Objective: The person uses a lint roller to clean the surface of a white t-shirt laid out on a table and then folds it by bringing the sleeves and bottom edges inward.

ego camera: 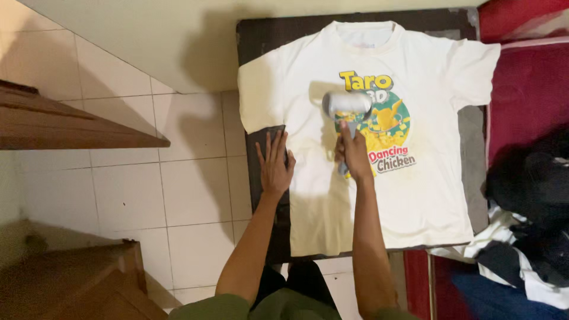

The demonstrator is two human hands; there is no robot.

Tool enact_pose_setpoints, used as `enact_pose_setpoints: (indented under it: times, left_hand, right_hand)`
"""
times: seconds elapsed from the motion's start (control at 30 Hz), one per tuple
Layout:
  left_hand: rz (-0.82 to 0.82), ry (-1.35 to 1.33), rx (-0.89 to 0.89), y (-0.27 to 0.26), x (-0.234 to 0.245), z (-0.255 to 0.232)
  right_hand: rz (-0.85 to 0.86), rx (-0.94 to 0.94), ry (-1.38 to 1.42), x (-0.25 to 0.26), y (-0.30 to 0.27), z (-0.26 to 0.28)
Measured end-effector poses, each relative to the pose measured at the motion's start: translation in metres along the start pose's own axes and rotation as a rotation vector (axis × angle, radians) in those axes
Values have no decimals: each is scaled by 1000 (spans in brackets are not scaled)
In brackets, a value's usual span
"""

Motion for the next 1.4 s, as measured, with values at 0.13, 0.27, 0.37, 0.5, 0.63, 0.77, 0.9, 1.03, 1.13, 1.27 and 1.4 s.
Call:
enact_pose_setpoints:
  times: [0.13,0.27,0.37,0.5,0.63,0.77,0.9,1.03,1.13,1.27,1.4]
  left_hand:
    - [-24,-139,-40,-7,7,6]
    - [-4,-244,-61,-14,16,7]
    - [71,-226,-57,-42,21,6]
    - [81,-187,-1,-122,34,-15]
    - [144,-128,7,-195,46,-41]
    - [197,-92,-134,-215,51,-47]
    - [273,-121,-155,-216,55,-43]
    - [359,-121,-127,-213,54,-40]
    - [445,-139,-99,-212,60,-31]
    - [351,-124,-186,-210,66,-29]
    - [320,-96,-189,-216,67,-27]
  right_hand:
    - [-16,-105,-7,11,-88,-67]
    - [-46,-194,-110,13,-163,-110]
    - [-58,-200,-115,15,-204,-132]
    - [-80,-274,-66,13,-243,-158]
    - [-73,-301,-155,8,-263,-179]
    - [-78,-358,-266,10,-276,-196]
    - [-79,-357,-231,7,-281,-204]
    - [-109,-352,-305,5,-284,-202]
    - [-102,-355,-333,0,-291,-204]
    - [-139,-227,-574,-7,-286,-210]
    - [-130,-317,-476,-9,-291,-225]
Point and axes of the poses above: each hand's wrist, its own y-axis towards the middle knuckle, its own x-axis out of the back of the hand, z = x × y, the point moved 5 cm from there along y, towards the middle knuckle, and after that the axes turned 1 degree about -x, right-handed, at the moved point
